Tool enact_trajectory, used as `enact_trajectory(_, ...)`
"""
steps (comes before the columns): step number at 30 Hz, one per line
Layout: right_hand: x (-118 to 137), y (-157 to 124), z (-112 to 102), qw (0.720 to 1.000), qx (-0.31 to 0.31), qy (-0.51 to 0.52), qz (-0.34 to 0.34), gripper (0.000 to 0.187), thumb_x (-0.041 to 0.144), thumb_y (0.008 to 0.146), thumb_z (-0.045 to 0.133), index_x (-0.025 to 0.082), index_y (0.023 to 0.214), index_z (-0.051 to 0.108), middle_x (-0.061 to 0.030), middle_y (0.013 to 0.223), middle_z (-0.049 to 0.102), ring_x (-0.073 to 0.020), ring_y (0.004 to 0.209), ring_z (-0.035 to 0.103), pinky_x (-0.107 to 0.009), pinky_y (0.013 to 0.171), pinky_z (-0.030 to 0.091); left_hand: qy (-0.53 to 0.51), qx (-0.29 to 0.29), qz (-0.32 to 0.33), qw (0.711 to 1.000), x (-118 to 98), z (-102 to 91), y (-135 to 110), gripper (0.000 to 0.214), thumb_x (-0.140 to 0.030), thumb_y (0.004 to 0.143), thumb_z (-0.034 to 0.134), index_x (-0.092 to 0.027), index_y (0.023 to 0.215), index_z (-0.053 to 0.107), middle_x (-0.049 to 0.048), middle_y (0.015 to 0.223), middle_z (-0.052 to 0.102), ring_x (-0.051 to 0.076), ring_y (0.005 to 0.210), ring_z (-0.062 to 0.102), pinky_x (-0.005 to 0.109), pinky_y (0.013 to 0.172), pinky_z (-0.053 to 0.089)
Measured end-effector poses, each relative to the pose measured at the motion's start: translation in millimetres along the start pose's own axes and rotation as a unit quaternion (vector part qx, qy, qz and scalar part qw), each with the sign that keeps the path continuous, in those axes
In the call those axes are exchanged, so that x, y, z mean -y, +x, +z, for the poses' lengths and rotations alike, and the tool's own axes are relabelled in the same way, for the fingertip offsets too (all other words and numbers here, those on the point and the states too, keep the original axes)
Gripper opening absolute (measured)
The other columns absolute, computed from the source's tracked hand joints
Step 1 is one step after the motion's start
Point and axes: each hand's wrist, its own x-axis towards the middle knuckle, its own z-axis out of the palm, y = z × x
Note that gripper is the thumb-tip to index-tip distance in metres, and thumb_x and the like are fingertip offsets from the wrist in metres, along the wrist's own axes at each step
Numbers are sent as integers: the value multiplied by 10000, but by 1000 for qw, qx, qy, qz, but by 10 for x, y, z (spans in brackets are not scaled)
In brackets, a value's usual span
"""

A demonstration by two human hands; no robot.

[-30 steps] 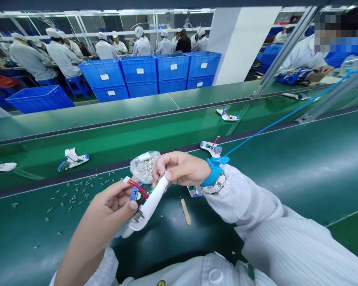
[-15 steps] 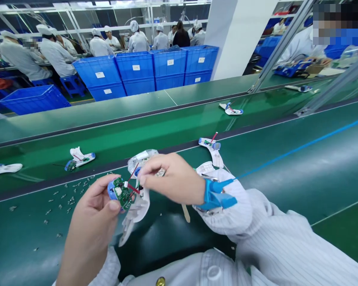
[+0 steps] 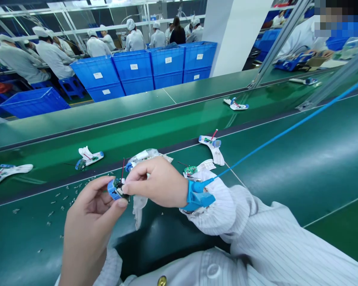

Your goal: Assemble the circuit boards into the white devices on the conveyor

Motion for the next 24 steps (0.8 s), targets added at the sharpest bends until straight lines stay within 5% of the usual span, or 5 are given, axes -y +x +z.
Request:
enact_trajectory(6,-54,160,-192,991,-79,-100,-30,161,211,751,606,159,863,710,-40,847,708,-158,778,628,-288,714,479,-140,38,-5,989,40,-14,47,301,-190,682,774,-264,950,658,-36,822,711,95,677,686,140,586,538)
enact_trajectory(11,-69,95,-109,977,18,-146,-151,114,149,769,587,164,821,687,-56,935,691,-167,937,617,-309,881,450,-168,58,-1,984,69,-14,78,311,-178,690,773,-297,958,670,-54,847,719,77,713,690,108,611,528)
enact_trajectory(19,-64,84,-97,957,153,-215,-119,110,186,790,565,149,716,638,0,679,591,-122,699,543,-240,680,415,5,26,1,1000,-29,-38,-14,335,-159,681,741,-271,980,641,-44,802,708,108,669,656,176,581,534)
enact_trajectory(24,-67,55,-124,967,162,-174,-86,123,206,767,578,143,675,630,10,626,546,-116,670,521,-233,668,413,119,34,66,990,-76,-71,-39,295,-166,670,719,-285,933,658,-45,873,692,126,747,649,201,626,529)
